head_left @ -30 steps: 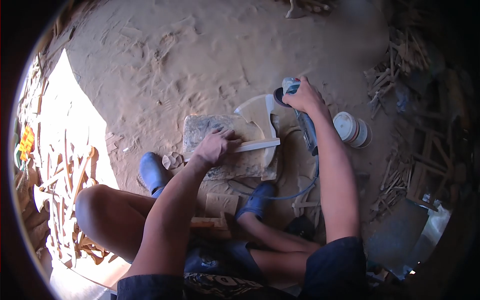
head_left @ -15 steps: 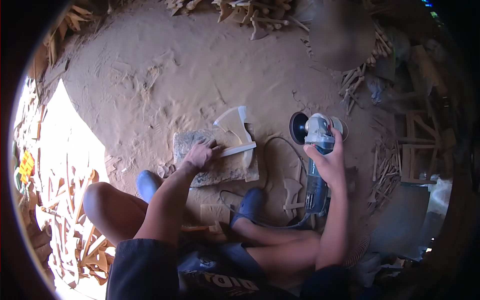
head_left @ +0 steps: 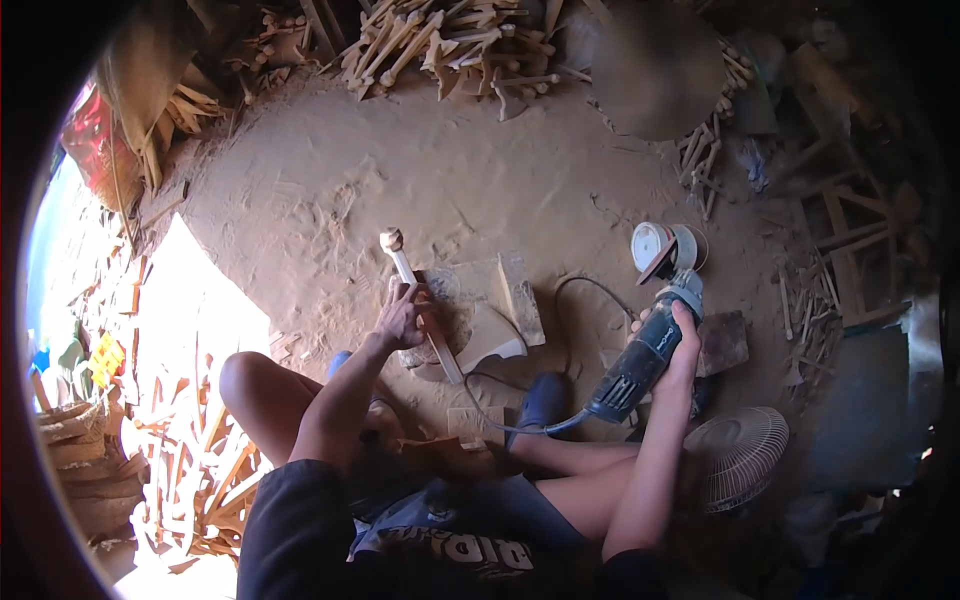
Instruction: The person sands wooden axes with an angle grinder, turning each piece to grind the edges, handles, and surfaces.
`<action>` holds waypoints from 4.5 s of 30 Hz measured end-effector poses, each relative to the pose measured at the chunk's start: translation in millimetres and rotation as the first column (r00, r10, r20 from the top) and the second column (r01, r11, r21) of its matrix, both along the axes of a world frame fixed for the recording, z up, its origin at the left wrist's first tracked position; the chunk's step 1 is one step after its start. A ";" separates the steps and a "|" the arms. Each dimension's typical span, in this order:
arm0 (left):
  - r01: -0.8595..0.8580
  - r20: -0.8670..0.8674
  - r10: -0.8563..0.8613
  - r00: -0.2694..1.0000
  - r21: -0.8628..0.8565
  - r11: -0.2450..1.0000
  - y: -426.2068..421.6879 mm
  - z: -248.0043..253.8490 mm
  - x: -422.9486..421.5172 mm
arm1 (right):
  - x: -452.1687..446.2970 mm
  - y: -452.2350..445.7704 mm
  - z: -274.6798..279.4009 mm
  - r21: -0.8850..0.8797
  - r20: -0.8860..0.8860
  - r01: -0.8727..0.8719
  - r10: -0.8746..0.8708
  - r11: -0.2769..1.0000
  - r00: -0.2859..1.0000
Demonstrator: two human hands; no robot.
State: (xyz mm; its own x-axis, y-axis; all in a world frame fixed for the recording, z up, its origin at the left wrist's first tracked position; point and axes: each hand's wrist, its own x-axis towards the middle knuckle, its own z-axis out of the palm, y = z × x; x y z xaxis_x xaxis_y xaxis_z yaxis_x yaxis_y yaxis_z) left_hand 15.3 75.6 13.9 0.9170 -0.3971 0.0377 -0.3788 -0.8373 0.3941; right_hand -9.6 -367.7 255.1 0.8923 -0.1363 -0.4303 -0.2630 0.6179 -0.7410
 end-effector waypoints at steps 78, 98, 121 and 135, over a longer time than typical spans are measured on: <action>-0.736 -0.566 0.472 0.676 -0.559 0.383 -47.1 -10.5 22.4 | 7.6 201.6 -111.9 -0.702 -0.698 -0.410 0.452 -0.582 0.555; -0.665 -0.497 0.535 0.683 -0.727 0.174 -36.1 -77.6 32.1 | -10.7 195.4 -109.4 -0.801 -0.599 -0.396 0.622 -0.450 0.505; -0.721 -0.512 0.567 0.645 -0.654 0.229 -37.5 -75.7 30.9 | -26.7 205.2 -101.1 -0.728 -0.685 -0.415 0.603 -0.545 0.410; -0.683 -0.457 0.563 0.688 -0.670 0.291 -39.4 -51.7 29.5 | -12.0 198.6 -121.7 -0.743 -0.650 -0.252 0.581 -0.620 0.490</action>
